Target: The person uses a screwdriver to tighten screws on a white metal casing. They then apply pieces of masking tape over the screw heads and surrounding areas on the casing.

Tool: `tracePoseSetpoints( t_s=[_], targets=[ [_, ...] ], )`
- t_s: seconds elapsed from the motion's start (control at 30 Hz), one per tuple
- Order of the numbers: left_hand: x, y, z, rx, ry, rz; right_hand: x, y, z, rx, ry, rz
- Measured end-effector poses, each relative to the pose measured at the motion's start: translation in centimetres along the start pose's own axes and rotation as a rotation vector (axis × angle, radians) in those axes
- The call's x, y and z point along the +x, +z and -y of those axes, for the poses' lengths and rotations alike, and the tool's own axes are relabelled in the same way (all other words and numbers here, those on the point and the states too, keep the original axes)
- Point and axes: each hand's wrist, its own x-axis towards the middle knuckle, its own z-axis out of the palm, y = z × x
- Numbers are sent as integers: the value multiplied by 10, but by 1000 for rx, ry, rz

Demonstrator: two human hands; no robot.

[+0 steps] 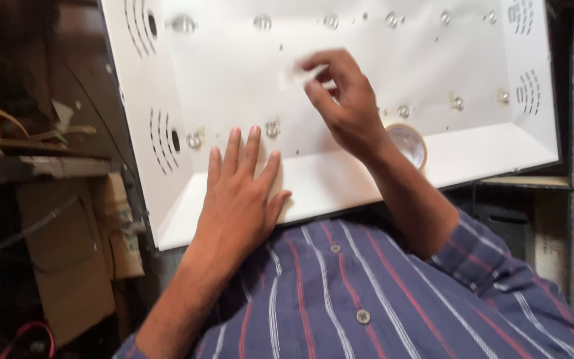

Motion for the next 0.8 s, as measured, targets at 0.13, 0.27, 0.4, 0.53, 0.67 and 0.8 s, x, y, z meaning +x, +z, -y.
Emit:
tracePoseSetpoints(
  t_s=[0.13,0.27,0.4,0.53,0.67,0.8],
  targets=[
    [8,-19,-11,-145,-24,-254,-20,-25,22,190,27,51],
    [28,-34,-26,-604,-117,-331,-41,-39,39,237,-50,114],
    [44,-38,-43,-931,-167,-148,-56,-51,47,230,-155,152],
    [51,-26,-54,-917,-199,-44,-69,-68,46,39,-257,109],
    [65,-13,-44,-901,-303,-9,-82,-85,31,-12,-153,-75],
    [106,-15,-7,-909,-325,-72,-105,-122,8,-235,-200,-283]
  ],
)
